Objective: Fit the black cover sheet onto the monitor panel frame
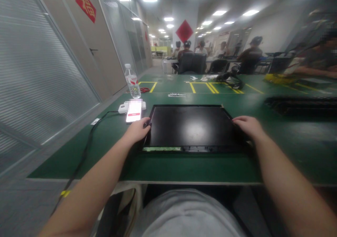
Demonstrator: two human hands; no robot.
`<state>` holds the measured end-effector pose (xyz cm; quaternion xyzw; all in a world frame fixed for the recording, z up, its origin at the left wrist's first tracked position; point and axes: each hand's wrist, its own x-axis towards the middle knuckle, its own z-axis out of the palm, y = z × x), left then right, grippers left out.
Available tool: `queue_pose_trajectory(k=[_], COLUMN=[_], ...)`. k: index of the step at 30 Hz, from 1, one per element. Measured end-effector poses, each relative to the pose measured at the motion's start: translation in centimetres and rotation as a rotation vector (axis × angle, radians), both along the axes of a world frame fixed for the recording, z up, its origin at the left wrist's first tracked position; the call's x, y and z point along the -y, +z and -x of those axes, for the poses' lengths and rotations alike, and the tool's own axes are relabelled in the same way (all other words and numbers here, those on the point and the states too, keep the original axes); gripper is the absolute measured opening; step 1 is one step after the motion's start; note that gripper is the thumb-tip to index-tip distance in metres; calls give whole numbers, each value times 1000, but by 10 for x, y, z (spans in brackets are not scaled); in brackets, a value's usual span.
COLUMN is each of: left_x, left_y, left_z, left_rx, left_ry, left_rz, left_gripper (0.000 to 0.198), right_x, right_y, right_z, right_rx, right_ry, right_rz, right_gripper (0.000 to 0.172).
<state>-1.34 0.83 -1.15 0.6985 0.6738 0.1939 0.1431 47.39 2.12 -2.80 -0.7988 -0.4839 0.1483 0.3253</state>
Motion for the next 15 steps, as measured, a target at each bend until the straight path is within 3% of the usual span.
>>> queue_pose_trajectory(k=[11, 15], left_x=[-1, -3], left_y=[1, 2], left_z=[-1, -1], left_rx=[-77, -202], left_ry=[3, 10], left_rz=[-10, -10], left_gripper=[52, 38], right_x=[3, 2], right_y=[2, 0], right_z=[5, 4], right_rx=[-47, -55], right_ry=[-3, 6], right_rz=[-61, -77], right_gripper=[21, 21])
